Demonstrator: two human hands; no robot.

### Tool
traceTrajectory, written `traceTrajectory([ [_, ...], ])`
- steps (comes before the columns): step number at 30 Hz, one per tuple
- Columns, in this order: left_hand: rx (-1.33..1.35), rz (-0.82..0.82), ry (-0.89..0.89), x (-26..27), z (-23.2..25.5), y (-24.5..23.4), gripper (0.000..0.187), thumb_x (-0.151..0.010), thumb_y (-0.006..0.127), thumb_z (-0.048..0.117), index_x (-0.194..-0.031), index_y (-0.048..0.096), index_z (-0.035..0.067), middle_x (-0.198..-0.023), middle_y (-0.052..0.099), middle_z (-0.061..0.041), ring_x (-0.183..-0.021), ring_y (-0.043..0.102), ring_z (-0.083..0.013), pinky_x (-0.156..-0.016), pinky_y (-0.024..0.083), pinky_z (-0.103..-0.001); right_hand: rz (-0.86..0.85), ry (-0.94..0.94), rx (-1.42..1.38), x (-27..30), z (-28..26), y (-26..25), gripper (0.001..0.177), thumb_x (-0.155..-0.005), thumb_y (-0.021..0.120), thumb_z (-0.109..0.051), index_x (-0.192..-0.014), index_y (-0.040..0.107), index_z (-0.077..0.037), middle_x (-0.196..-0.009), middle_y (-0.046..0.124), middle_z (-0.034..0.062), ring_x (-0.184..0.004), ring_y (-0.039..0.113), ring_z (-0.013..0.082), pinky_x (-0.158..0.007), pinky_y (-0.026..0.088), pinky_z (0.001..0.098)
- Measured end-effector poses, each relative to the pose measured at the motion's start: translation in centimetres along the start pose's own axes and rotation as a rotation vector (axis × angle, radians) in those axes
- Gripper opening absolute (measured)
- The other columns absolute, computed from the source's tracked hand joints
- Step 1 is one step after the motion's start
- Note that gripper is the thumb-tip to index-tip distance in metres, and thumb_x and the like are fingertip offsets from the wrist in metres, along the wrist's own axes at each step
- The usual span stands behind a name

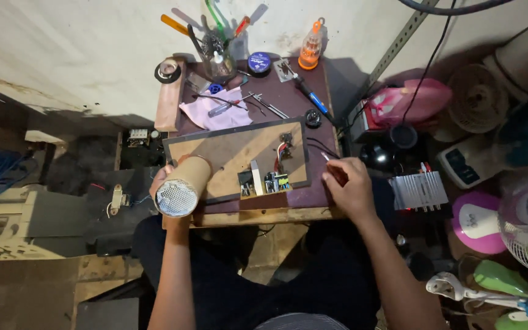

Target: The person uses a screwdriver to tighten screws on a circuit board mounted on a wooden board. They then use pliers to adjust wires connected to the board. Finally, they pick up a black metal casing and place it on the table.

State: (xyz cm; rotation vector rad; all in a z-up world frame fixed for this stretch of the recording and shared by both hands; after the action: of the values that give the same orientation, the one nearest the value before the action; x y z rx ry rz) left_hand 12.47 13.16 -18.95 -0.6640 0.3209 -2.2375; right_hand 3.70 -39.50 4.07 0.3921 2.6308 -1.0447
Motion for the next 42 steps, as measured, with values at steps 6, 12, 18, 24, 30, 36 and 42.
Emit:
traceTrajectory([
  [6, -0.108, -0.026, 0.227, 3.2, 2.4, -2.0, 0.035, -0.095, 0.053, 0.057, -0.085, 0.069, 0.028, -0.08, 0.071, 0.001, -0.084, 0.069, -0.0222, -0.077, 0.054, -0.034, -0.098, -0.055, 0.139, 0.0, 3.9, 0.9, 0.035, -0.08, 0.082, -0.005, -0.113, 0.076, -0.015, -0.104, 0.065, 0.0069, -0.106, 0.068, 0.0325, -0.094, 0.055, 0.0407],
  [12, 0.0, -0.115, 0.247, 8.2, 5.7, -2.8, 0.035, -0.099, 0.054, 0.059, -0.09, 0.073, 0.031, -0.089, 0.075, 0.0, -0.092, 0.069, -0.0262, -0.086, 0.055, -0.039, -0.324, 0.383, 0.102, -1.2, 8.9, 0.9, 0.042, -0.071, 0.084, -0.013, -0.111, 0.08, -0.025, -0.095, 0.079, 0.0084, -0.093, 0.075, 0.0269, -0.081, 0.059, 0.0375],
  [18, 0.23, -0.131, 0.542, 17.4, 15.2, -7.5, 0.039, -0.104, 0.053, 0.036, -0.08, 0.067, 0.01, -0.068, 0.054, 0.004, -0.07, 0.046, -0.0081, -0.061, 0.039, -0.031, -0.396, 0.342, -0.418, -8.5, 0.1, -2.3, 0.045, -0.08, 0.069, 0.004, -0.125, 0.072, -0.002, -0.11, 0.075, 0.0079, -0.094, 0.063, 0.0146, -0.082, 0.048, 0.0267],
  [24, 0.28, -0.172, 0.552, 18.6, 16.7, -8.4, 0.04, -0.105, 0.051, 0.036, -0.085, 0.07, 0.007, -0.073, 0.063, 0.001, -0.073, 0.054, -0.0081, -0.063, 0.042, -0.031, -0.666, -0.155, -0.015, -18.9, -14.5, 8.4, 0.034, -0.09, 0.076, -0.029, -0.118, 0.075, -0.01, -0.111, 0.077, 0.0027, -0.1, 0.071, 0.0144, -0.091, 0.056, 0.0293],
  [30, 0.203, -0.171, 0.501, 17.9, 16.0, -8.2, 0.043, -0.103, 0.051, 0.042, -0.079, 0.066, 0.009, -0.067, 0.059, 0.001, -0.069, 0.053, -0.0094, -0.06, 0.04, -0.031, -1.033, -0.305, 0.179, -20.4, -14.6, 25.3, 0.03, -0.077, 0.071, 0.004, -0.101, 0.078, -0.013, -0.1, 0.08, 0.0058, -0.092, 0.073, 0.0207, -0.08, 0.053, 0.0319],
  [36, 0.135, -0.158, 0.473, 17.0, 15.2, -7.7, 0.043, -0.102, 0.05, 0.043, -0.082, 0.068, 0.01, -0.069, 0.061, -0.001, -0.071, 0.054, -0.0112, -0.064, 0.043, -0.032, -1.182, -0.286, 0.451, -19.1, -16.2, 26.7, 0.009, -0.085, 0.06, 0.003, -0.088, 0.062, -0.005, -0.079, 0.064, 0.018, -0.073, 0.061, 0.0332, -0.06, 0.039, 0.0415],
  [42, 0.033, -0.108, 0.449, 13.9, 11.9, -6.1, 0.042, -0.099, 0.05, 0.046, -0.099, 0.076, 0.013, -0.077, 0.071, -0.009, -0.076, 0.062, -0.0164, -0.071, 0.047, -0.036, -0.663, -0.227, -0.238, -20.6, -14.9, 16.1, 0.006, -0.092, 0.07, -0.008, -0.095, 0.075, -0.009, -0.1, 0.077, 0.002, -0.097, 0.068, 0.0113, -0.09, 0.051, 0.0286],
])
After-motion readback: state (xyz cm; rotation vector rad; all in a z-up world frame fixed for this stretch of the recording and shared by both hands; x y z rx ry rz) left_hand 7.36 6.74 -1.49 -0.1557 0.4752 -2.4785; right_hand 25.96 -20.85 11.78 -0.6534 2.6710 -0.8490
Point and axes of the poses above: each hand's wrist, its own x-axis away from the middle knuckle, its own y-axis out of the palm, z = x × y, the point moved 8 cm from there along -x, towards the middle knuckle
